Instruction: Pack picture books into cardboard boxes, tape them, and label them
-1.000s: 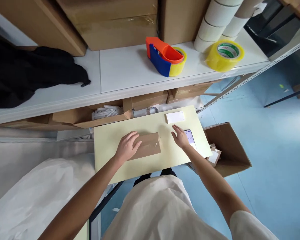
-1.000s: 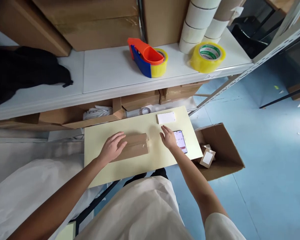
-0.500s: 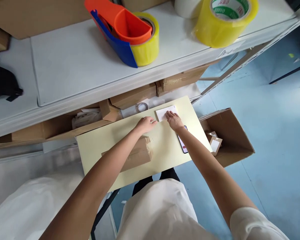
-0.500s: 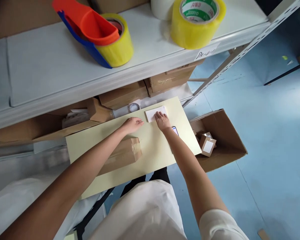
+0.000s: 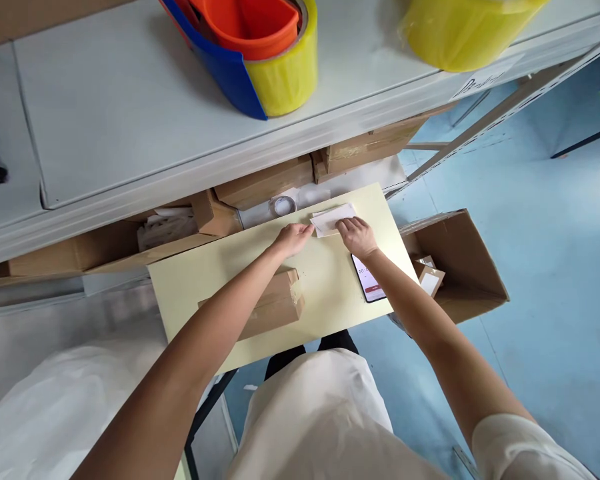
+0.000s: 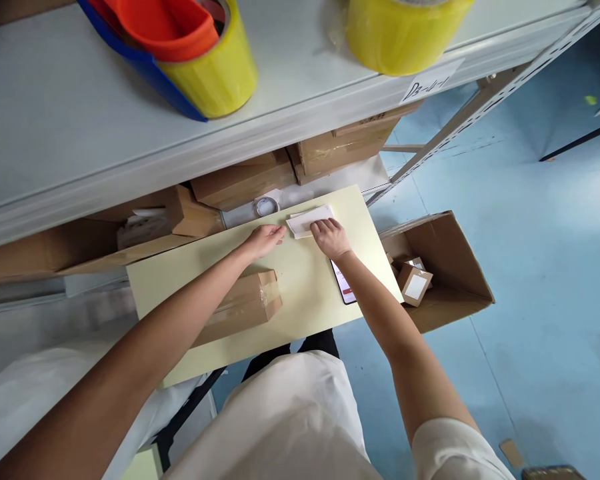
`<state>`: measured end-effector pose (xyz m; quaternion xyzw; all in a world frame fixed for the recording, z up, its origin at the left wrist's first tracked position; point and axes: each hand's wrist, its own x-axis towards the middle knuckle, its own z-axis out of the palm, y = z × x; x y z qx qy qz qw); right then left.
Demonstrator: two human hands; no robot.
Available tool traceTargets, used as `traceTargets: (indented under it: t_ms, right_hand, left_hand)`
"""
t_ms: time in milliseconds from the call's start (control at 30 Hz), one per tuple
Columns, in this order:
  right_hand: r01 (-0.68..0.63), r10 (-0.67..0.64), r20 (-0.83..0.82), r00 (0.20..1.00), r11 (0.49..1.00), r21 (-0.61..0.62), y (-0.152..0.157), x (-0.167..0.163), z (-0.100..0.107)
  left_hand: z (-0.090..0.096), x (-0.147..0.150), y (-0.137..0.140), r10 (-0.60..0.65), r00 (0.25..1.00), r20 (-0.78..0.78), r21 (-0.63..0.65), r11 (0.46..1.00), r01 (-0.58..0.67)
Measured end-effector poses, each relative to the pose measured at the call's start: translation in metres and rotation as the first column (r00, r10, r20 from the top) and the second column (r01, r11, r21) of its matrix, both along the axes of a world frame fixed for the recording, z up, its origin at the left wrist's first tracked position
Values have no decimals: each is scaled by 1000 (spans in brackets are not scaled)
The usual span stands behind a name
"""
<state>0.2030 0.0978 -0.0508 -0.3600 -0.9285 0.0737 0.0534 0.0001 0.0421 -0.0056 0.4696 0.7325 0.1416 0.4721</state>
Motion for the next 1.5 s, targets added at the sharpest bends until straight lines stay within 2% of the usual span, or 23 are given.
traceTargets:
  t_ms: [67,167,233,300,367,433,500,567,600,667,767,833,900,1000,1067,1167,1300,1500]
  right_hand:
    - [80,-70,-140,988,994,71,1,-1,8]
    - [200,-169,-278,946,976,88,-6,-6,16]
    - [196,-166,-313,935,978,68,-13,-12,19]
    - [150,-132,-336,933,988,30,-20,-16,21]
    - [69,-74,-378,923,997,-26,-24,-18,27]
    - [-14,-28,-445,895,996,-90,-23,-18,36]
    - [-46,-48,-514,856,984,-169,-15,-18,47]
    - [-84,-95,-561,822,955,-284,-3,-20,56]
    - [-138,-96,-574,813,927,-350,4,-22,59]
    - [-284,-59,-585,809,832,-477,15,-28,62]
    - [-390,-38,-556,830,673,-629,24,-36,62]
    - [-390,-53,-534,844,623,-678,26,-40,63]
    - [-407,-41,-539,841,607,-682,26,-43,65]
    - [-459,-4,-576,817,601,-655,26,-43,67]
    - [-476,3,-596,803,604,-639,27,-41,68]
    - [-448,-27,-592,806,625,-639,29,-36,65]
    - [-422,-56,-585,809,638,-644,30,-30,59]
    - [-428,-49,-607,793,664,-613,29,-28,54]
  left_hand:
    - [4,3,3,138,982,130,-4,990,-139]
    - [16,10,8,349,863,366,-127,937,-325]
    - [24,13,11,399,783,477,-176,916,-360]
    - [30,14,13,373,789,487,-122,924,-362]
    - [35,9,12,301,885,355,19,944,-328]
    - [44,-1,10,188,975,115,186,960,-207]
    - [58,-16,7,58,991,-122,293,956,-20]
    - [76,-33,2,-93,964,-249,285,944,165]
    - [85,-42,-1,-169,944,-284,258,935,245]
    - [101,-56,-7,-238,897,-372,207,921,330]
    - [114,-65,-15,-208,825,-525,178,921,345]
    - [115,-61,-17,-177,782,-597,213,905,368]
    - [111,-51,-14,-203,759,-619,267,854,446]
    - [100,-30,-4,-369,756,-541,305,751,585]
    - [90,-20,4,-457,754,-472,294,725,623]
    - [78,-15,12,-477,757,-445,266,737,621]
    - [73,-15,16,-488,766,-419,235,756,610]
    - [73,-8,22,-469,807,-360,114,836,537]
